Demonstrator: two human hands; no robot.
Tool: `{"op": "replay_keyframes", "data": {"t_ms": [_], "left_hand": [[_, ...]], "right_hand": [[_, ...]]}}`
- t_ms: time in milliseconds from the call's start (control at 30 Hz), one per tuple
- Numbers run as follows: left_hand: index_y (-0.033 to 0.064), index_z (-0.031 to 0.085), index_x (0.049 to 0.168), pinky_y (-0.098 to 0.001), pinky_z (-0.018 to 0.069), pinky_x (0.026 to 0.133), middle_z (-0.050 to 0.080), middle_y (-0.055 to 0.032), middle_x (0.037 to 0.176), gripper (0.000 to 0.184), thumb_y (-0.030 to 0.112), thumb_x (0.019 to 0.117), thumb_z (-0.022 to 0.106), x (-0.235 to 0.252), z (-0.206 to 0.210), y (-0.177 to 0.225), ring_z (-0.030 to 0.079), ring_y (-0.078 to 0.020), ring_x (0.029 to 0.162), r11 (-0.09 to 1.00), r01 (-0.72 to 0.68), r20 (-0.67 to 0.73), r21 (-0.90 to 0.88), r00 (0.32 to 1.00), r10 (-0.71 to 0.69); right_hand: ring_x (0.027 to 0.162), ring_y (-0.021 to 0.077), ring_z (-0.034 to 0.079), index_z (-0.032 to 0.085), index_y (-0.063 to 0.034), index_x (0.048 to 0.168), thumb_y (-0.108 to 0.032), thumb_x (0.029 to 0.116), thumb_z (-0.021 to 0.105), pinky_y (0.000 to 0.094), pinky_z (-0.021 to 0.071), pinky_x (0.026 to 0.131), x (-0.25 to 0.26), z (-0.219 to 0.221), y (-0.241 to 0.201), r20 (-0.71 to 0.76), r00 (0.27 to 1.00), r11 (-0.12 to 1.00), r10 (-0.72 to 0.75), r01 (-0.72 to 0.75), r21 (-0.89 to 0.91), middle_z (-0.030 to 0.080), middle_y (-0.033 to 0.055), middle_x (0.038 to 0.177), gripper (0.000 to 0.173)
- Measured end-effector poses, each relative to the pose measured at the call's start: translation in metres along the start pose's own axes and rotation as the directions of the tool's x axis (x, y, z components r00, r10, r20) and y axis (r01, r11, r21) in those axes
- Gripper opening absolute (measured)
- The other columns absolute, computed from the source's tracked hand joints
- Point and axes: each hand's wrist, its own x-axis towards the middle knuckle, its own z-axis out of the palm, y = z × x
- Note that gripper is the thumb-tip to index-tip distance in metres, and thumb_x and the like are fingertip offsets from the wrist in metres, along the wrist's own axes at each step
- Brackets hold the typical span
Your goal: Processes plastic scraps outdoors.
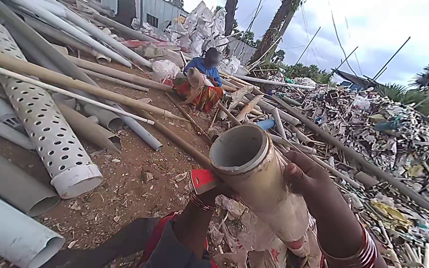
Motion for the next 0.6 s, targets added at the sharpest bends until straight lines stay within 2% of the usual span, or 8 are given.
{"op": "replay_keyframes", "data": {"t_ms": [67,133,167,233,300,400,500,600], "left_hand": [[0.0038,0.067,0.073,-0.0102,0.0507,0.062,0.068,0.0058,0.063,0.034,-0.018,0.0488,0.075,-0.002,-0.002,-0.003,0.061,0.0071,0.06,0.999,-0.041,0.01,0.012,0.999,0.041],[0.0012,0.062,0.076,-0.0098,0.0488,0.063,0.064,0.0048,0.061,0.04,-0.03,0.0502,0.061,-0.003,0.004,0.008,0.058,0.0058,0.056,0.998,0.055,-0.046,0.014,0.997,-0.054],[0.0005,0.063,0.075,-0.0093,0.049,0.063,0.065,0.0044,0.06,0.04,-0.03,0.0494,0.062,-0.003,0.003,0.007,0.058,0.0058,0.056,0.999,0.051,-0.038,-0.001,0.998,-0.051],[0.0018,0.067,0.078,-0.0079,0.0512,0.066,0.068,0.0062,0.066,0.036,-0.014,0.0479,0.08,0.003,-0.011,-0.01,0.063,0.0075,0.063,0.993,-0.108,0.097,-0.055,0.989,0.113],[0.0052,0.07,0.089,-0.0106,0.0532,0.077,0.073,0.0092,0.079,0.032,-0.006,0.0631,0.085,0.005,-0.02,-0.027,0.066,0.0077,0.077,0.976,-0.188,0.167,-0.111,0.964,0.204],[0.0061,0.059,0.091,-0.0087,0.0495,0.074,0.066,0.0129,0.076,0.034,0.006,0.0697,0.086,0.001,-0.001,-0.02,0.062,0.0116,0.077,0.971,-0.237,0.069,-0.016,0.969,0.237],[0.0009,0.055,0.098,-0.0082,0.0511,0.07,0.065,0.013,0.078,0.065,0.029,0.0559,0.097,0.006,0.012,-0.021,0.063,0.0119,0.076,0.934,-0.354,-0.016,0.038,0.935,0.355],[-0.0023,0.057,0.103,-0.0134,0.0554,0.075,0.07,0.0134,0.086,0.063,0.032,0.0632,0.093,0.018,0.01,-0.047,0.067,0.0085,0.082,0.865,-0.493,-0.086,0.09,0.862,0.5]], "right_hand": [[0.063,-0.013,0.055,0.062,-0.0235,0.094,-0.068,0.082,0.069,0.0077,0.0458,0.056,-0.002,0.001,-0.001,-0.01,1.0,0.997,0.001,-0.001,-0.082,0.057,-0.0217,0.073,0.047],[0.067,-0.0123,0.059,0.063,-0.0227,0.094,-0.062,0.0831,0.072,0.008,0.05,0.06,-0.005,0.004,-0.001,-0.021,1.0,0.996,-0.011,0.009,-0.089,0.061,-0.0205,0.075,0.042],[0.067,-0.0121,0.059,0.063,-0.023,0.093,-0.058,0.0853,0.072,0.0078,0.05,0.06,-0.006,0.005,-0.001,-0.031,0.999,0.997,-0.018,0.016,-0.079,0.061,-0.0205,0.074,0.037],[0.065,-0.0121,0.058,0.063,-0.0238,0.092,-0.052,0.0901,0.07,0.0074,0.0478,0.059,-0.009,0.008,-0.002,-0.064,0.997,0.996,-0.041,0.035,-0.087,0.06,-0.0206,0.073,0.029],[0.065,-0.0131,0.057,0.062,-0.0232,0.091,-0.048,0.0937,0.067,0.0064,0.0472,0.058,-0.011,0.01,-0.005,-0.104,0.992,0.991,-0.068,0.056,-0.119,0.059,-0.0208,0.072,0.025],[0.061,-0.013,0.054,0.058,-0.0224,0.088,-0.042,0.0956,0.066,0.0068,0.045,0.056,-0.011,0.011,-0.006,-0.173,0.983,0.992,-0.063,0.043,-0.116,0.055,-0.0203,0.07,0.023],[0.062,-0.0116,0.056,0.058,-0.0208,0.09,-0.032,0.0972,0.064,0.0075,0.0476,0.057,-0.006,0.013,-0.006,-0.238,0.969,0.997,-0.057,0.043,-0.064,0.057,-0.0194,0.07,0.015],[0.062,-0.0111,0.057,0.059,-0.0186,0.093,-0.025,0.0976,0.063,0.0084,0.0482,0.057,0.005,0.014,-0.002,-0.283,0.958,0.999,-0.04,0.028,-0.046,0.058,-0.0183,0.07,0.009]]}}
